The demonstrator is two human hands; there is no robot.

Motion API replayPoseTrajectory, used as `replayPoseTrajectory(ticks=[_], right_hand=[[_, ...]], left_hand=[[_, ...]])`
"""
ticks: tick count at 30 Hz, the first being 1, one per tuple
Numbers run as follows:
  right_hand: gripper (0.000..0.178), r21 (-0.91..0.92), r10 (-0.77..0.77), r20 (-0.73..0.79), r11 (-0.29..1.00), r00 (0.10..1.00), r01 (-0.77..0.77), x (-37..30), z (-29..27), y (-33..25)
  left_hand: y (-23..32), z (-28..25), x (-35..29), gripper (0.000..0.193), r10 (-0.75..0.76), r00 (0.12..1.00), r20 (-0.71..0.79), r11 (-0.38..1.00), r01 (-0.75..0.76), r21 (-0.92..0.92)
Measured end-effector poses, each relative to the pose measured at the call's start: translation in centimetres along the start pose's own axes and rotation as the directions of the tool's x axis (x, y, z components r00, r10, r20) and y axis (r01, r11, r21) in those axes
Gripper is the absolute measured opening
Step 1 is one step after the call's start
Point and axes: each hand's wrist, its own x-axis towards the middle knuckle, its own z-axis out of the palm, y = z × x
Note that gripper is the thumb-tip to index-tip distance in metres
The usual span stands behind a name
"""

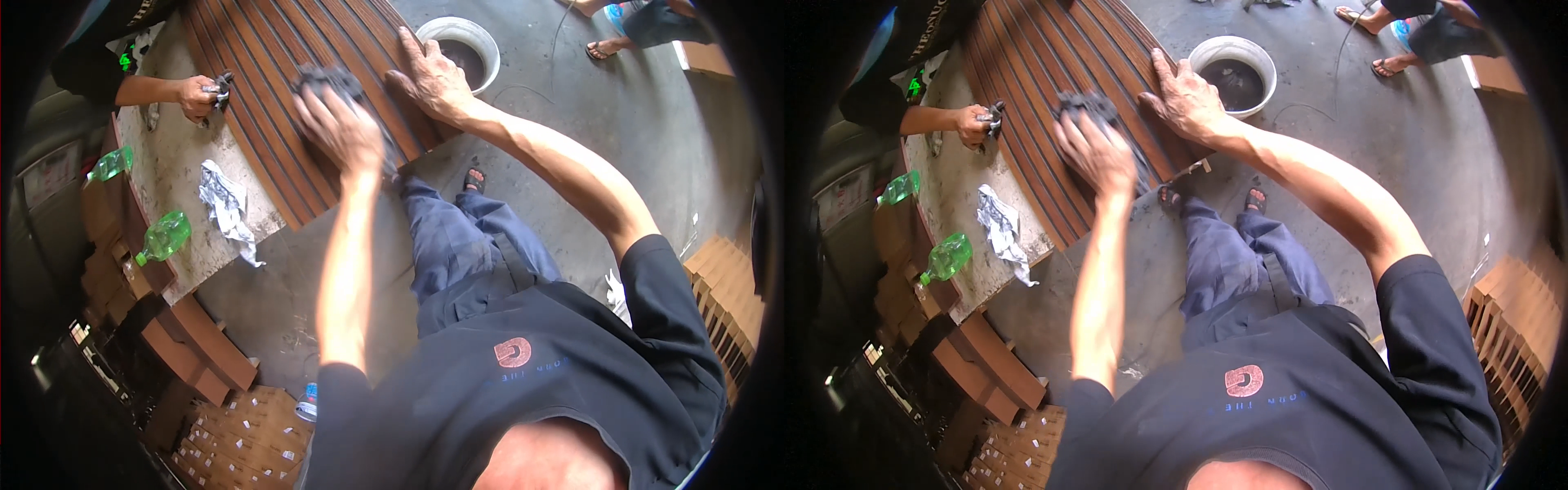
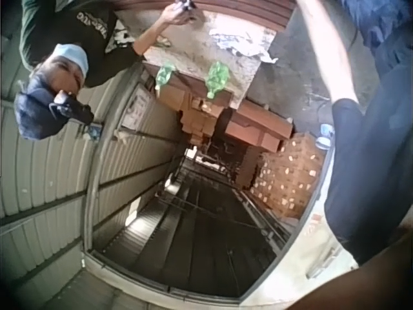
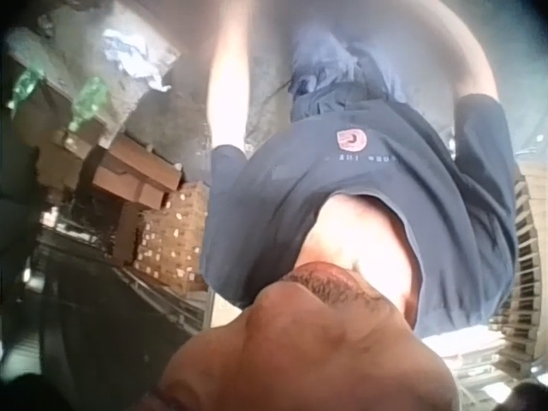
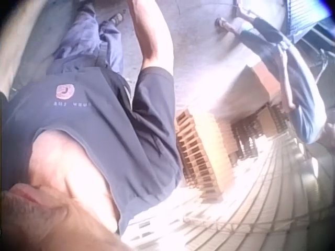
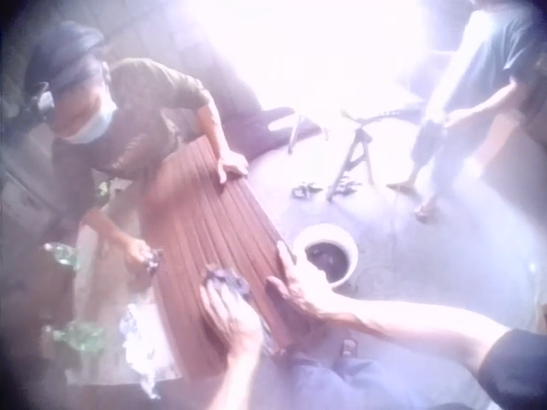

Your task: The person wipes several wood-slatted panels with a cloth and applies liquid from a plastic bottle.

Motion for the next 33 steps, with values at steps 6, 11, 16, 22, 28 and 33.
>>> replayPoseTrajectory(ticks=[6,11,16,22,28,33], right_hand=[[0.084,-0.018,-0.002,-0.023,1.0,1.0,0.002,-0.3,0.8,0.1],[0.079,-0.009,-0.011,-0.006,1.0,1.0,0.011,-0.5,0.0,-1.4],[0.074,-0.008,-0.064,-0.066,0.998,0.996,0.063,-0.1,1.6,-1.2],[0.072,0.023,0.033,-0.041,0.999,0.999,-0.032,0.2,0.1,0.6],[0.071,0.057,-0.016,-0.013,0.998,1.0,0.016,-0.3,0.3,-2.2],[0.071,0.06,0.001,-0.049,0.998,0.999,0.002,0.0,0.3,-0.5]], left_hand=[[2.6,-4.7,-5.5,0.051,0.069,0.997,0.03,0.997,-0.068,-0.03],[-2.2,1.5,6.4,0.041,-0.041,0.998,0.05,0.996,0.037,0.085],[-3.0,2.3,6.4,0.045,0.006,0.999,-0.04,0.997,-0.009,-0.073],[5.9,-8.4,-8.4,0.041,0.094,0.965,0.243,0.981,-0.049,-0.188],[0.3,-4.3,2.6,0.03,0.082,0.992,0.096,0.991,-0.071,-0.114],[2.3,-5.8,1.6,0.023,0.09,0.968,0.233,0.992,-0.066,-0.11]])
